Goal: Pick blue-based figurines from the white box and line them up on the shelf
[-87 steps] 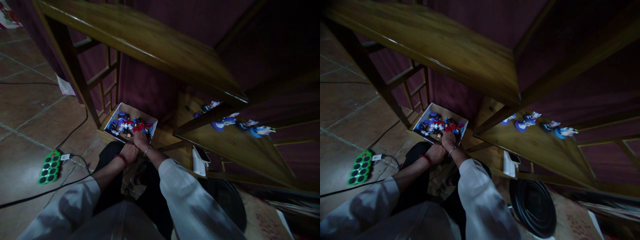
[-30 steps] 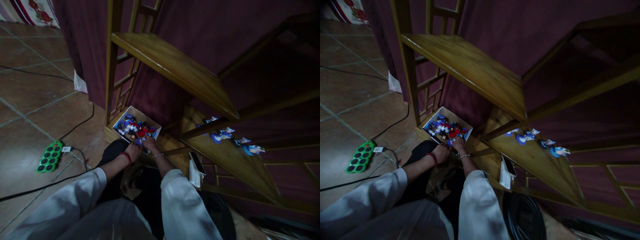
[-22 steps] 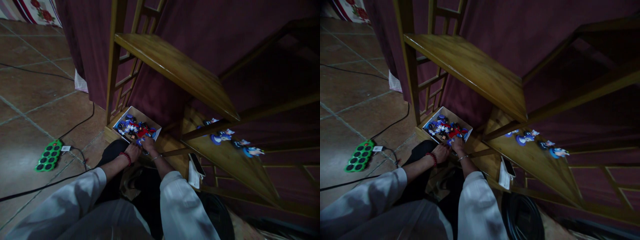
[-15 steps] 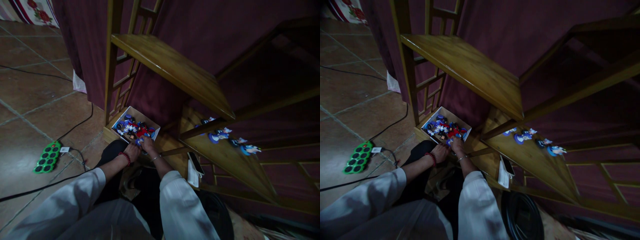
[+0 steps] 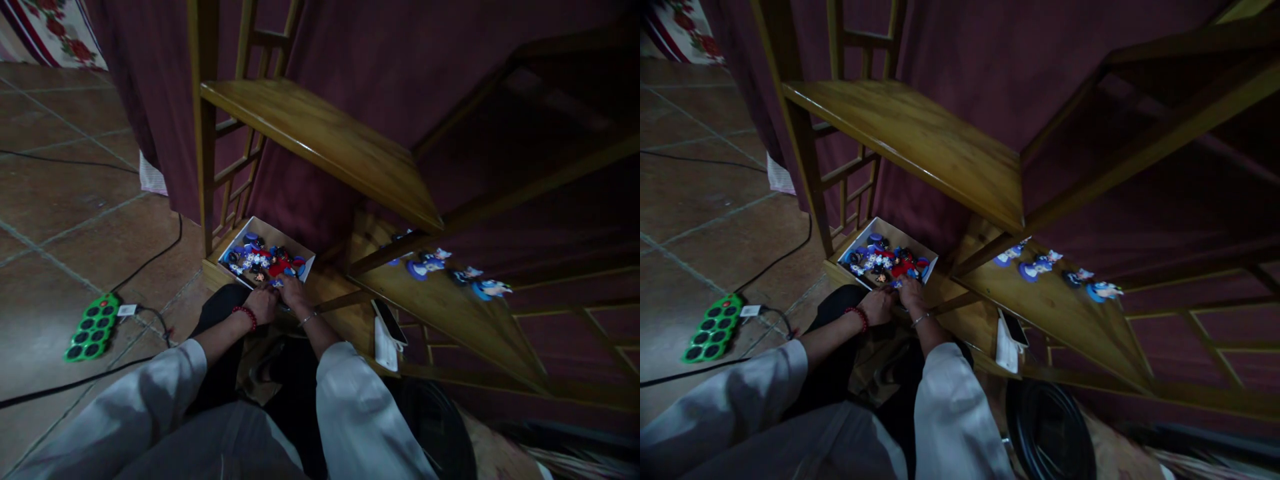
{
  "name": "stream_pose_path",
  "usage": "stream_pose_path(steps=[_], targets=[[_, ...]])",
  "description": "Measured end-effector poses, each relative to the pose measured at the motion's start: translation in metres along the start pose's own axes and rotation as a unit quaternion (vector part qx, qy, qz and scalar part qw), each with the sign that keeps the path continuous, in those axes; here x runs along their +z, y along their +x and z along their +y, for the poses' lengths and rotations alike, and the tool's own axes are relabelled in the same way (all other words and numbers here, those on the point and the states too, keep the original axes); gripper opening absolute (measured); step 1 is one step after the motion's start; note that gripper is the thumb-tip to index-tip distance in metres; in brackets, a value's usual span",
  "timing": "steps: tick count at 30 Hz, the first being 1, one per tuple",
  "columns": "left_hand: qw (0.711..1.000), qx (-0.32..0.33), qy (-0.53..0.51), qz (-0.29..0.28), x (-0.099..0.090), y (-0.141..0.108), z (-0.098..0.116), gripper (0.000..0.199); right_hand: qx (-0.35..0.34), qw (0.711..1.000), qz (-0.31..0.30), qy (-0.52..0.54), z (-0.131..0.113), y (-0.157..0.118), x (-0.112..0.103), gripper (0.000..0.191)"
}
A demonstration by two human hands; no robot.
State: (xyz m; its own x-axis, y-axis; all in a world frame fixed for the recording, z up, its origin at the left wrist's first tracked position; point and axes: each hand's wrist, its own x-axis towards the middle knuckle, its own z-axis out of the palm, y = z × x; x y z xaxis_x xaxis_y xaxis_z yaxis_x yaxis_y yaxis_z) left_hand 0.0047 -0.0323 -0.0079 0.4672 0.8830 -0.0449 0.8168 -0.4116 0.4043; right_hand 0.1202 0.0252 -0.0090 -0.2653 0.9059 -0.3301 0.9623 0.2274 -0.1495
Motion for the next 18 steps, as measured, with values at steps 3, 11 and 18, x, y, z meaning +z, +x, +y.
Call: stream_pose_path(steps=[3, 11, 18], targets=[[0.995, -0.074, -0.040, -0.046, -0.006, 0.010, -0.004, 0.033, 0.003, 1.000, 0.000, 0.011, -0.001, -0.002, -0.001, 0.027], [0.976, -0.195, -0.041, -0.093, -0.003, 0.048, -0.014, 0.023, 0.011, 0.999, 0.002, 0.041, -0.003, -0.004, -0.006, 0.030], [0.985, -0.152, -0.058, -0.064, 0.006, 0.059, -0.016, 0.023, 0.002, 0.996, 0.027, 0.089, 0.000, -0.008, -0.005, 0.028]])
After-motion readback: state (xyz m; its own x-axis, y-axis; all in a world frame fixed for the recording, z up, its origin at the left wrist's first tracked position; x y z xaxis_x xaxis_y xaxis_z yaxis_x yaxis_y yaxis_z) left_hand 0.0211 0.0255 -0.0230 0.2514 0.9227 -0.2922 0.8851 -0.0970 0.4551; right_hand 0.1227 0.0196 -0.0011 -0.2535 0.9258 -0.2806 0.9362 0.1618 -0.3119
